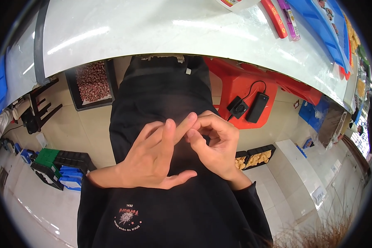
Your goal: The person assembles small figurines by taking figure parts from trays, applying glue from a bottle onto the pieces, joining the components together by hand, and placing the assembled figures into a tray.
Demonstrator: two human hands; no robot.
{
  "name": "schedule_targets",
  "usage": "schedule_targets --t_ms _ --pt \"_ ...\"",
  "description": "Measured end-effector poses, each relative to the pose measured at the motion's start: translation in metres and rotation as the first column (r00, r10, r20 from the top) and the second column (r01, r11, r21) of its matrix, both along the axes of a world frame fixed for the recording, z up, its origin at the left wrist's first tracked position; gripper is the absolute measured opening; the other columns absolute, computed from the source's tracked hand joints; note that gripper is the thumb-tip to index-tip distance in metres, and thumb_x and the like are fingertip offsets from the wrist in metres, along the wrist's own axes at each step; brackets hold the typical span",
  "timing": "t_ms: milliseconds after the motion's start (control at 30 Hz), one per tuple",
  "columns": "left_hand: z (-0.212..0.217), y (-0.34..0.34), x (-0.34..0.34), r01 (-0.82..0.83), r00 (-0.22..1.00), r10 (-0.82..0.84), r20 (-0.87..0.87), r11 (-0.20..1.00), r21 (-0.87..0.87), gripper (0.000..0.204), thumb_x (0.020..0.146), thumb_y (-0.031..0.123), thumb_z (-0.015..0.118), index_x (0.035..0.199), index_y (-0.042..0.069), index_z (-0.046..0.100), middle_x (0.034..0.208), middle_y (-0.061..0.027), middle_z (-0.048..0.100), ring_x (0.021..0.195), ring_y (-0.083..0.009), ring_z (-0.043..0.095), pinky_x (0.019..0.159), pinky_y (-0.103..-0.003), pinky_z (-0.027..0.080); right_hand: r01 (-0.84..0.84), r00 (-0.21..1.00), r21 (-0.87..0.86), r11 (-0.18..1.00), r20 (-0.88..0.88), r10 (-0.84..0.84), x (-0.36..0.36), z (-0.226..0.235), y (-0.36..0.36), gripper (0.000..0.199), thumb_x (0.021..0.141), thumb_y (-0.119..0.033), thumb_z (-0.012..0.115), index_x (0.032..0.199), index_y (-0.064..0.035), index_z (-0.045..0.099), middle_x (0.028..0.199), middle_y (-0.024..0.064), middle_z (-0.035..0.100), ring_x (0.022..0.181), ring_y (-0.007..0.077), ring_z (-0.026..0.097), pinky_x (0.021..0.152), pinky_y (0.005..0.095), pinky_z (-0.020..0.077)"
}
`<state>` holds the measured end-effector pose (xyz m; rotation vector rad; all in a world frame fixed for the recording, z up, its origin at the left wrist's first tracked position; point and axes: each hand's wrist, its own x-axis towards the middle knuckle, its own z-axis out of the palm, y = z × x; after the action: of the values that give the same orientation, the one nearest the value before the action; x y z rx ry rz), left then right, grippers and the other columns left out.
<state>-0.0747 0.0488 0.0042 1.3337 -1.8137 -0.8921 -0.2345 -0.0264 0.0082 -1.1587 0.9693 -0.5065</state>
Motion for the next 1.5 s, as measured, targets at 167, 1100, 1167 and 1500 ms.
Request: schedule_targets --t_ms 167,1100,1167,1500 --pt "0.001 0.001 -0.006 -0.039 0.999 0.040 0.007 0.999 -0.014 0.112 0.066 0.040 0.078 0.136 -0.017 0.013 0.137 -0.0282 0.040 0.088 -0.0297 0.056 0.079 -0.039 0.045 0.162 0.984 0.106 0.981 0.056 -0.168 0.008 0.002 0.003 0.007 0.076 0.009 0.059 0.081 0.0049 0.059 0.079 0.0064 0.059 0.071 0.0114 0.061 0.066 0.0234 0.0524" --pt "-0.001 -0.015 0.029 0.366 0.420 0.373 -0.827 0.764 0.531 0.088 0.087 0.039 0.049 0.146 -0.005 0.001 0.134 -0.0228 0.047 0.105 -0.0265 0.053 0.094 -0.036 0.038 -0.170 0.976 -0.660 0.732 -0.011 0.217 -0.001 -0.015 -0.026 0.042 0.067 0.011 0.067 0.101 -0.0058 0.050 0.092 0.0092 0.057 0.080 0.0233 0.052 0.069 0.0323 0.0420" --pt "0.002 -0.015 0.034 0.445 0.375 0.442 -0.815 0.685 0.577 0.101 0.083 0.054 0.050 0.144 -0.008 0.000 0.125 -0.0262 0.053 0.107 -0.0287 0.055 0.095 -0.037 0.038 -0.210 0.959 -0.612 0.763 0.021 0.281 -0.002 -0.010 -0.028 0.041 0.067 0.011 0.067 0.100 -0.0059 0.051 0.090 0.0090 0.057 0.079 0.0232 0.052 0.068 0.0325 0.0422" --pt "-0.006 -0.015 0.038 0.662 0.218 0.524 -0.823 0.540 0.520 0.095 0.084 0.051 0.047 0.144 -0.008 0.004 0.126 -0.0326 0.049 0.105 -0.0344 0.055 0.093 -0.041 0.041 -0.354 0.887 -0.350 0.868 0.168 0.429 -0.015 -0.010 -0.025 0.038 0.069 0.012 0.064 0.100 -0.0062 0.050 0.087 0.0078 0.056 0.076 0.0222 0.050 0.065 0.0315 0.0422"
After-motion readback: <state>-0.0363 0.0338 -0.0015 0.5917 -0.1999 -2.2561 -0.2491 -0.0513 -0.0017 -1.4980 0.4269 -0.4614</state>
